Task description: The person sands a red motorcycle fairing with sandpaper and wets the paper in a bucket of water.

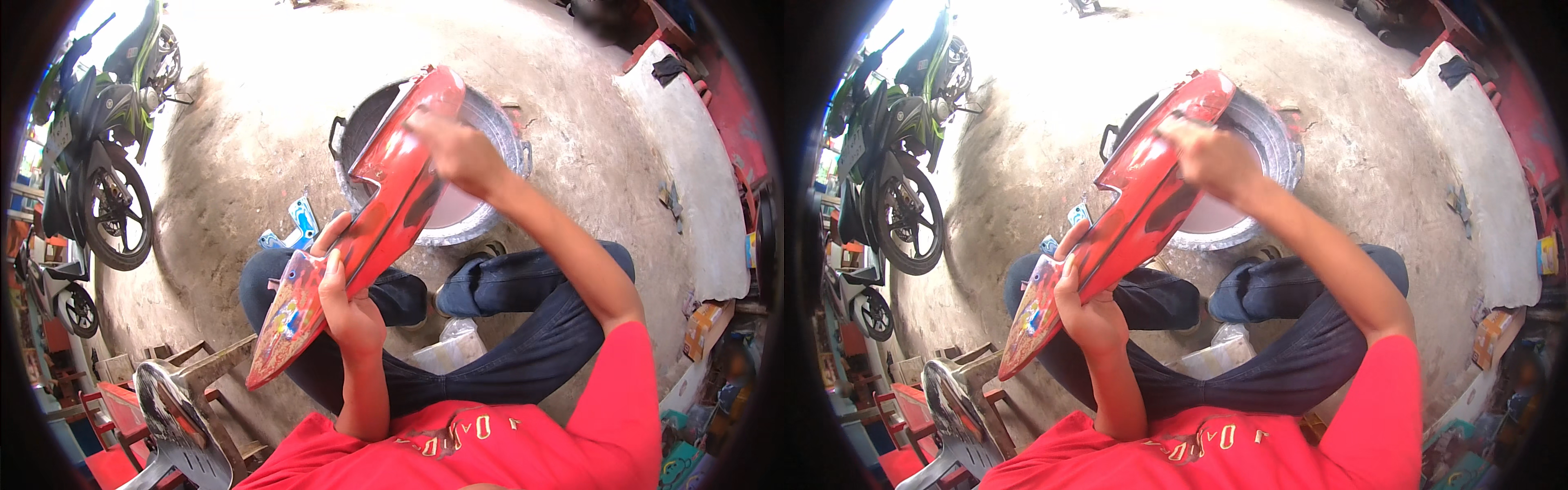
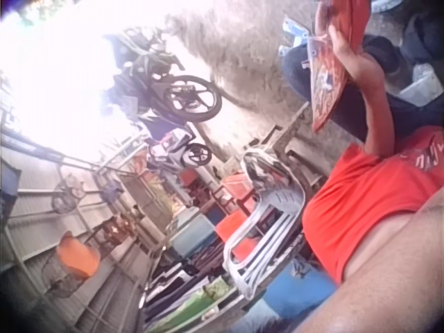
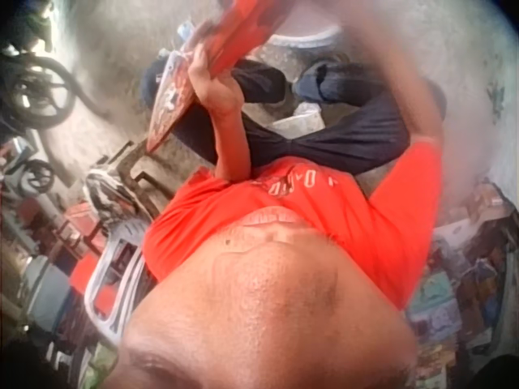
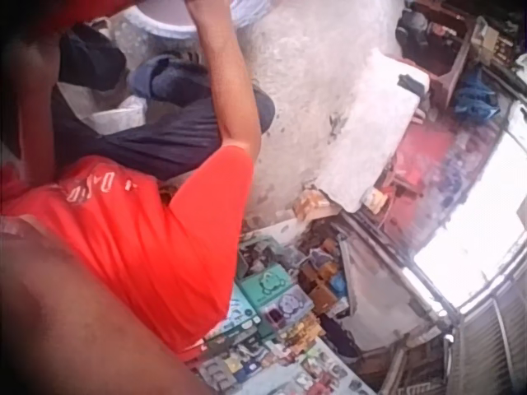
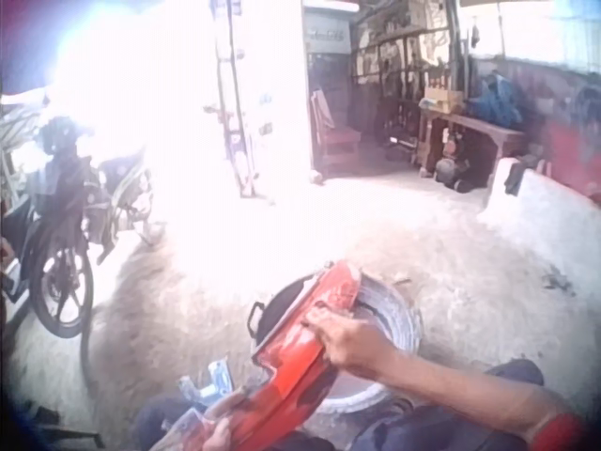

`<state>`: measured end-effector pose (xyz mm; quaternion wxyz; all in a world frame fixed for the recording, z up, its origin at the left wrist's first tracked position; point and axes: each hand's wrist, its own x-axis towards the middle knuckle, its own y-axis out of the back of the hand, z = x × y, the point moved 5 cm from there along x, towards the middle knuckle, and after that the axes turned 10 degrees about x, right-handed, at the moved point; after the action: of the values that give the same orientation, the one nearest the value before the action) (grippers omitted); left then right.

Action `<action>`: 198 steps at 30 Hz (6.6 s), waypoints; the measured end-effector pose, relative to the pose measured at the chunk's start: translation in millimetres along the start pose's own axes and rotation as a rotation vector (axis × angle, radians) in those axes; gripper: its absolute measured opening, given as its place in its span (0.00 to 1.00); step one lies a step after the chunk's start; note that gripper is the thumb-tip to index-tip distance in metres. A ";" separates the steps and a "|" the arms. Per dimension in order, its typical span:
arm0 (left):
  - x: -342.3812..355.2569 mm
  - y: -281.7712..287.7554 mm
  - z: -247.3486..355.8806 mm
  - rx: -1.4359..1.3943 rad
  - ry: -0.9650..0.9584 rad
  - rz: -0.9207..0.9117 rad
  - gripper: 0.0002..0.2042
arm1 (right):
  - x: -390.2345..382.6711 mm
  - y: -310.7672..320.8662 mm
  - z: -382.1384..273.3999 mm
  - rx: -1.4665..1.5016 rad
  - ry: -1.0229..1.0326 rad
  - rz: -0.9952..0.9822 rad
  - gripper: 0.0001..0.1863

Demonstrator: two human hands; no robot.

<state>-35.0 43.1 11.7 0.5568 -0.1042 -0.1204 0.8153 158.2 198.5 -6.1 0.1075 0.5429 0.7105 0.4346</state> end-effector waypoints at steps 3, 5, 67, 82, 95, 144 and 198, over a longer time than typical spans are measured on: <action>1.2 2.8 -1.1 -0.033 0.019 0.015 0.26 | -27.7 -5.0 -70.3 0.087 0.330 0.065 0.20; -0.2 -2.9 -1.4 -0.011 0.023 -0.025 0.26 | -18.0 2.0 -33.4 -0.038 0.314 0.114 0.19; 0.8 1.3 -1.3 0.007 -0.021 -0.033 0.28 | -1.0 13.4 7.3 0.177 -0.071 0.098 0.15; 0.1 -0.5 -1.0 0.004 -0.011 -0.022 0.28 | -14.8 -0.7 -15.6 0.481 -0.038 0.225 0.20; 1.5 -0.8 -3.0 -0.015 0.003 -0.017 0.28 | -12.5 4.2 -26.1 0.128 0.197 0.092 0.17; 4.2 5.8 -2.0 -0.065 0.017 -0.027 0.27 | -27.4 -1.6 -52.0 -0.100 0.445 0.171 0.19; 1.5 -6.7 0.5 0.006 0.017 -0.030 0.26 | -5.7 -1.1 25.6 0.049 0.083 0.204 0.22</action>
<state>-29.9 46.8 14.2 0.5703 -0.1074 -0.1148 0.8063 175.6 206.4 -24.0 0.0200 0.5965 0.6659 0.4476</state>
